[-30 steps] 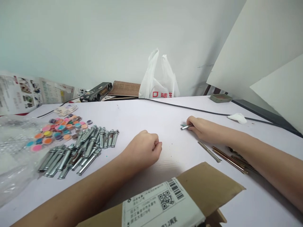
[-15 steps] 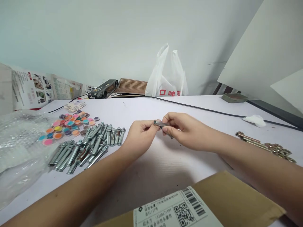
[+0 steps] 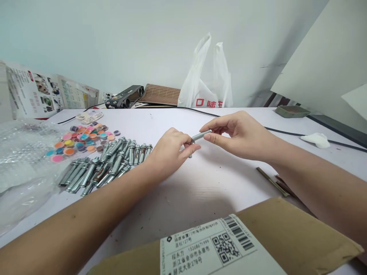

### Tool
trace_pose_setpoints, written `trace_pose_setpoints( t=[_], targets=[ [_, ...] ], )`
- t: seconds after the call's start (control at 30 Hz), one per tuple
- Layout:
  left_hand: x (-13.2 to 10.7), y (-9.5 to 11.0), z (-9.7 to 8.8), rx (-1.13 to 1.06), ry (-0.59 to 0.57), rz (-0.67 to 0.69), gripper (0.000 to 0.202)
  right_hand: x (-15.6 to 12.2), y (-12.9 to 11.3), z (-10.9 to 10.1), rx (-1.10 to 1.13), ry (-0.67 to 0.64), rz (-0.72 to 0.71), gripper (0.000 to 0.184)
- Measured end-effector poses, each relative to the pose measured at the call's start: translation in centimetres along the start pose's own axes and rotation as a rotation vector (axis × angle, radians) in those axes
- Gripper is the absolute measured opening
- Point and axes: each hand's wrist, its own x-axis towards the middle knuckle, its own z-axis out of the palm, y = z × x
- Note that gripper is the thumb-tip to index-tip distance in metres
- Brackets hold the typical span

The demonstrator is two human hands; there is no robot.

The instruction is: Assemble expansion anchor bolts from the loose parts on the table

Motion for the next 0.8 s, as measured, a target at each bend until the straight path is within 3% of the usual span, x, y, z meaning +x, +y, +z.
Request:
trace_pose_setpoints(
  t=[0.27, 0.57, 0.7, 0.8],
  targets=[
    [-0.1, 0.2, 0.0, -0.116, -0.054, -0.076, 0.015, 0.2, -1.2, 0.0, -0.123, 0.02, -0.039, 0.017],
    [-0.2, 0.4, 0.2, -0.174, -0.083, -0.119, 0.017, 0.1, -2.2, 0.8, -0.047, -0.054, -0.076, 0.015],
    [-0.2, 0.2, 0.3, -0.194, -0.092, -0.148, 0.022, 0.3, -1.9, 1.9, -0.022, -0.117, -0.063, 0.019],
    [-0.1, 0.0, 0.2, -0.185, -0.103, -0.16, 0.025, 0.3, -1.7, 1.6, -0.047, -0.087, -0.06, 0.03]
  ],
)
